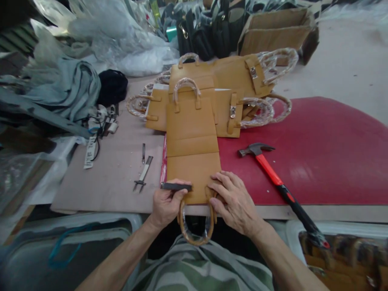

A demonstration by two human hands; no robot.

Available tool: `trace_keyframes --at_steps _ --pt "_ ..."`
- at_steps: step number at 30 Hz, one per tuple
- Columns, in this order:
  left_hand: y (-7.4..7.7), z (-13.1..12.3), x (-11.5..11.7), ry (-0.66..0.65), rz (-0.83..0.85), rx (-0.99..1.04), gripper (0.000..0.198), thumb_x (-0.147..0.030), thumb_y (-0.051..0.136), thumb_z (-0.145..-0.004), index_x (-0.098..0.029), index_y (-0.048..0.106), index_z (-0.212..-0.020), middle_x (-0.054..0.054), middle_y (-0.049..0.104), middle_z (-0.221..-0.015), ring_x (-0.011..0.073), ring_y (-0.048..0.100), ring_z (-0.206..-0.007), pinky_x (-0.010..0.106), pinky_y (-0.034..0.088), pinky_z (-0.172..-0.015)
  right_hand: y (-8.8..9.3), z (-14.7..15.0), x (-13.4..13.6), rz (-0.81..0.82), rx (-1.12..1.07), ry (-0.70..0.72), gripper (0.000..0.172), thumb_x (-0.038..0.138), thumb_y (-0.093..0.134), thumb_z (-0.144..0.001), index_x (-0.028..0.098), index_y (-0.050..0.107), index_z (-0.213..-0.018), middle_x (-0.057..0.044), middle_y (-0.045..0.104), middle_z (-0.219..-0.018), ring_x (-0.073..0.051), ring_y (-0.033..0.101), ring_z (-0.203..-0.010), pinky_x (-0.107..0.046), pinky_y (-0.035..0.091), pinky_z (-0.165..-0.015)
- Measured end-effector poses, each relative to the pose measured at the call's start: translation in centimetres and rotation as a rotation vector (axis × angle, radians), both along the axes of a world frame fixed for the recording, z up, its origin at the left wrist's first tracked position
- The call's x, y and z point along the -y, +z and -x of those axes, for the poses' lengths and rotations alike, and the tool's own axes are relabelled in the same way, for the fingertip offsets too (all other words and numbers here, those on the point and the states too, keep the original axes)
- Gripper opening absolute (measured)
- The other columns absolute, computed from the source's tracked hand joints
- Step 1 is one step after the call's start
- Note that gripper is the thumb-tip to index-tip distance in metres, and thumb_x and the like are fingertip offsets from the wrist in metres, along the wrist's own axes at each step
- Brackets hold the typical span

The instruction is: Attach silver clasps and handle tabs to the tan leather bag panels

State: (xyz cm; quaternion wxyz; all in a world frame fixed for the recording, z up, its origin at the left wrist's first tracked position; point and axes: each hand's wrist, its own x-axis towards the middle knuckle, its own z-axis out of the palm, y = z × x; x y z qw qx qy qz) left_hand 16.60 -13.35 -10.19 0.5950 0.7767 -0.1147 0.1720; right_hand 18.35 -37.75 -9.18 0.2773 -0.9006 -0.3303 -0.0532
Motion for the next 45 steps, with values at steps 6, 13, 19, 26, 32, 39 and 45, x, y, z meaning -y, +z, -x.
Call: trace_keyframes --at_steps 6,13,19,26,32,39,45 --pt "-0.18 -0.06 -0.04 -0.008 -0.023 0.109 0.013 -0.012 0.068 -0.089 -0.016 0.068 -0.101 0.008 0.078 -0.096 0.0166 0.076 -0.092 0.026 0.062 -0.088 0.12 -0.09 -0.07 0.026 -0.025 -0.001 0.033 0.039 0.056 -0.097 0.022 0.061 -0.125 -0.012 0.055 -0.140 -0.031 0.043 -0.133 -0.053 0.035 -0.112" --pt "-0.38 0.08 0.20 -0.082 -0.026 0.112 0.012 -0.013 0.071 -0.088 -0.016 0.070 -0.100 0.009 0.079 -0.097 0.0179 0.077 -0.091 0.028 0.064 -0.086 0.27 -0.21 -0.57 0.016 -0.009 -0.012 0.030 0.037 0.057 -0.096 0.021 0.060 -0.121 -0.013 0.056 -0.137 -0.032 0.043 -0.132 -0.053 0.035 -0.111" --pt "-0.19 0.15 0.44 -0.065 -0.057 0.088 0.010 -0.012 0.071 -0.088 -0.016 0.071 -0.098 0.009 0.080 -0.097 0.0182 0.078 -0.089 0.028 0.064 -0.085 0.36 -0.20 -0.67 -0.006 -0.004 -0.016 0.028 0.035 0.057 -0.095 0.021 0.060 -0.119 -0.013 0.056 -0.137 -0.032 0.043 -0.130 -0.054 0.035 -0.111" --pt "-0.12 0.14 0.64 -0.078 -0.090 0.077 0.010 -0.012 0.069 -0.088 -0.016 0.070 -0.098 0.009 0.079 -0.097 0.0184 0.077 -0.089 0.030 0.065 -0.084 0.73 -0.11 -0.80 -0.027 -0.028 -0.049 0.027 0.033 0.058 -0.093 0.021 0.064 -0.116 -0.013 0.058 -0.134 -0.033 0.045 -0.127 -0.054 0.039 -0.108" --pt "0.01 0.02 0.90 -0.091 -0.194 0.127 0.007 -0.015 0.066 -0.091 -0.017 0.068 -0.098 0.010 0.079 -0.094 0.0187 0.077 -0.091 0.031 0.065 -0.086 0.73 -0.09 -0.84 -0.031 -0.037 -0.056 0.027 0.034 0.058 -0.092 0.021 0.065 -0.115 -0.013 0.059 -0.133 -0.034 0.047 -0.126 -0.055 0.039 -0.107" --pt "-0.21 0.23 0.87 -0.070 -0.234 0.174 0.011 -0.010 0.065 -0.090 -0.017 0.068 -0.097 0.009 0.079 -0.095 0.0185 0.077 -0.091 0.030 0.065 -0.086 0.62 0.00 -0.77 -0.022 -0.001 -0.052 0.026 0.032 0.058 -0.092 0.021 0.064 -0.115 -0.012 0.058 -0.134 -0.034 0.045 -0.127 -0.055 0.038 -0.109" --pt "-0.13 0.20 0.88 -0.073 -0.225 0.162 0.010 -0.012 0.064 -0.091 -0.017 0.069 -0.097 0.009 0.079 -0.094 0.0185 0.077 -0.090 0.030 0.065 -0.085 0.62 -0.11 -0.92 -0.031 0.011 -0.055 0.025 0.031 0.058 -0.092 0.021 0.064 -0.114 -0.012 0.059 -0.133 -0.034 0.046 -0.126 -0.055 0.040 -0.108"
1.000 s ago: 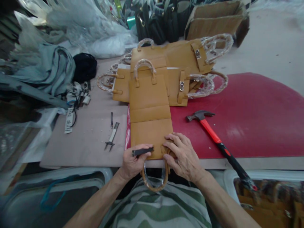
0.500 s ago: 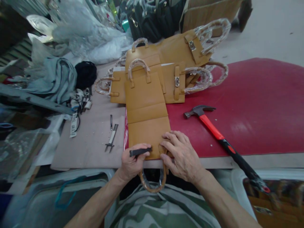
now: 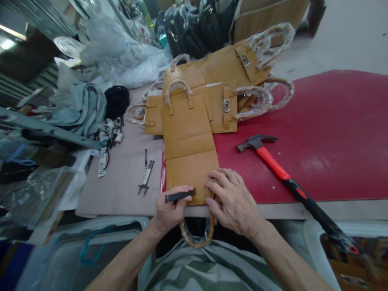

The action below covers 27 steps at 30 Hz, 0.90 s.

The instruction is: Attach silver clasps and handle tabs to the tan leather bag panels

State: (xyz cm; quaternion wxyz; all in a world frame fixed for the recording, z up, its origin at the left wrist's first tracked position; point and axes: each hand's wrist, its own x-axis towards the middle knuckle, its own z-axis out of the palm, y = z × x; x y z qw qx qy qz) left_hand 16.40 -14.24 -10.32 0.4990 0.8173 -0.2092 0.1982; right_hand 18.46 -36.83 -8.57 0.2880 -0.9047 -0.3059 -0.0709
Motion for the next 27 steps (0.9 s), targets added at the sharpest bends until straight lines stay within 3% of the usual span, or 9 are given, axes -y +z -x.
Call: trace_keyframes --at_steps 20,27 --pt "0.4 0.1 0.4 0.031 -0.045 0.016 0.009 -0.012 0.063 -0.091 -0.018 0.069 -0.095 0.007 0.078 -0.093 0.0167 0.076 -0.088 0.028 0.064 -0.085 0.0 0.1 0.1 -0.010 0.011 -0.007 0.026 0.029 0.059 -0.090 0.022 0.065 -0.114 -0.012 0.060 -0.131 -0.034 0.047 -0.125 -0.054 0.040 -0.108" --pt "1.3 -0.6 0.6 0.020 -0.129 -0.062 0.008 -0.017 0.063 -0.092 -0.018 0.070 -0.094 0.006 0.078 -0.089 0.0169 0.077 -0.083 0.025 0.064 -0.079 0.0 0.1 0.1 -0.011 0.015 -0.005 0.025 0.030 0.058 -0.090 0.021 0.065 -0.113 -0.012 0.060 -0.131 -0.034 0.047 -0.123 -0.055 0.040 -0.106"
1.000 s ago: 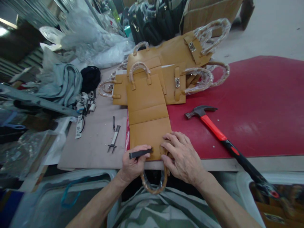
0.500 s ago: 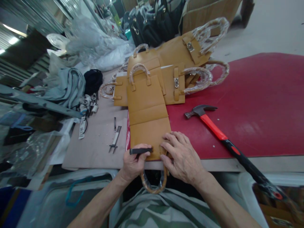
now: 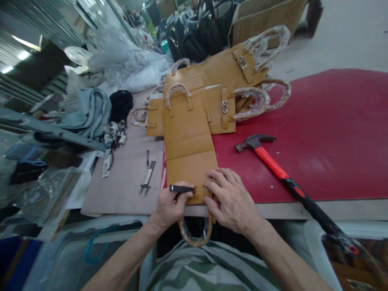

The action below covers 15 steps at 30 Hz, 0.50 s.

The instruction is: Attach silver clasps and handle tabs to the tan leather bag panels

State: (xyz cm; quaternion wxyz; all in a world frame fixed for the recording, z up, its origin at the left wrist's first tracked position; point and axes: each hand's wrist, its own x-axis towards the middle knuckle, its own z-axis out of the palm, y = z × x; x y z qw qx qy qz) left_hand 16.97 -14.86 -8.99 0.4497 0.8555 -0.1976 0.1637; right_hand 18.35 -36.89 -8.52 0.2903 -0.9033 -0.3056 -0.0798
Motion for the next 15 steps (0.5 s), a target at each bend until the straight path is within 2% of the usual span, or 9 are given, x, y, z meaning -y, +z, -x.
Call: trace_keyframes --at_steps 8,12,15 --pt "-0.1 0.3 0.1 -0.043 -0.005 0.052 0.011 -0.013 0.061 -0.091 -0.018 0.069 -0.098 0.008 0.078 -0.092 0.0186 0.077 -0.086 0.029 0.063 -0.083 -0.1 0.0 0.0 0.032 0.017 0.010 0.026 0.030 0.057 -0.092 0.021 0.064 -0.115 -0.012 0.059 -0.131 -0.034 0.047 -0.123 -0.054 0.040 -0.107" --pt "-0.4 1.2 0.4 0.057 0.014 0.128 0.014 -0.010 0.065 -0.089 -0.019 0.068 -0.099 0.007 0.078 -0.093 0.0192 0.076 -0.089 0.035 0.062 -0.091 -0.2 0.1 0.0 0.037 0.023 0.008 0.025 0.030 0.057 -0.092 0.021 0.064 -0.114 -0.012 0.059 -0.132 -0.034 0.046 -0.125 -0.054 0.039 -0.108" --pt "-0.7 2.0 0.7 0.130 0.042 0.134 0.017 -0.009 0.066 -0.088 -0.019 0.068 -0.102 0.007 0.078 -0.096 0.0195 0.075 -0.092 0.036 0.062 -0.090 -0.2 0.1 0.0 0.030 0.025 0.005 0.025 0.031 0.057 -0.092 0.020 0.064 -0.113 -0.013 0.059 -0.133 -0.035 0.046 -0.127 -0.054 0.039 -0.109"
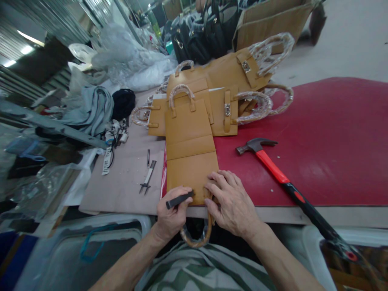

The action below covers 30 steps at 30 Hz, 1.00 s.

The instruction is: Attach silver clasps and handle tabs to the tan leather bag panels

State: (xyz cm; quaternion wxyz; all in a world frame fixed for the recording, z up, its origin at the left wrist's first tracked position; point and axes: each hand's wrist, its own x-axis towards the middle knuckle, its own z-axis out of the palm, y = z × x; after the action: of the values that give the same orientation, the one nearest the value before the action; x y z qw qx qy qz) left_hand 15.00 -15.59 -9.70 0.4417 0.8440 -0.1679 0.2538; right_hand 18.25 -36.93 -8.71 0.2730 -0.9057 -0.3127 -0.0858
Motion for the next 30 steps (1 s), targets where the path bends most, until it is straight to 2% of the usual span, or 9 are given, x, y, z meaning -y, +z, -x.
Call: trace_keyframes --at_steps 6,13,20,30 --pt "-0.7 1.2 0.3 0.059 -0.024 0.017 0.020 -0.006 0.064 -0.089 -0.019 0.068 -0.103 0.006 0.078 -0.101 0.0195 0.075 -0.098 0.043 0.055 -0.102 -0.1 -0.1 0.0 -0.006 -0.005 -0.002 0.026 0.030 0.058 -0.091 0.020 0.065 -0.113 -0.013 0.059 -0.133 -0.034 0.046 -0.127 -0.054 0.038 -0.109" --pt "-0.8 1.8 0.6 0.070 -0.060 0.069 0.025 0.000 0.059 -0.088 -0.017 0.067 -0.104 0.007 0.078 -0.103 0.0209 0.075 -0.103 0.046 0.054 -0.103 -0.2 -0.1 0.0 0.021 -0.011 0.007 0.029 0.029 0.056 -0.092 0.018 0.064 -0.117 -0.013 0.057 -0.135 -0.035 0.043 -0.128 -0.055 0.037 -0.110" --pt "-0.3 0.4 0.1 -0.006 -0.015 -0.002 0.023 -0.004 0.063 -0.088 -0.017 0.067 -0.107 0.008 0.078 -0.100 0.0196 0.076 -0.097 0.038 0.060 -0.096 -0.2 -0.1 -0.1 0.027 -0.006 0.000 0.028 0.029 0.054 -0.093 0.017 0.063 -0.117 -0.014 0.057 -0.134 -0.036 0.043 -0.128 -0.056 0.036 -0.109" --pt "0.1 -1.0 -0.3 -0.108 -0.025 -0.074 0.018 -0.006 0.061 -0.091 -0.017 0.067 -0.104 0.008 0.077 -0.099 0.0177 0.075 -0.096 0.028 0.061 -0.092 -0.3 -0.1 -0.3 0.036 -0.011 -0.006 0.029 0.029 0.054 -0.093 0.018 0.063 -0.117 -0.013 0.057 -0.134 -0.036 0.043 -0.128 -0.055 0.035 -0.111"
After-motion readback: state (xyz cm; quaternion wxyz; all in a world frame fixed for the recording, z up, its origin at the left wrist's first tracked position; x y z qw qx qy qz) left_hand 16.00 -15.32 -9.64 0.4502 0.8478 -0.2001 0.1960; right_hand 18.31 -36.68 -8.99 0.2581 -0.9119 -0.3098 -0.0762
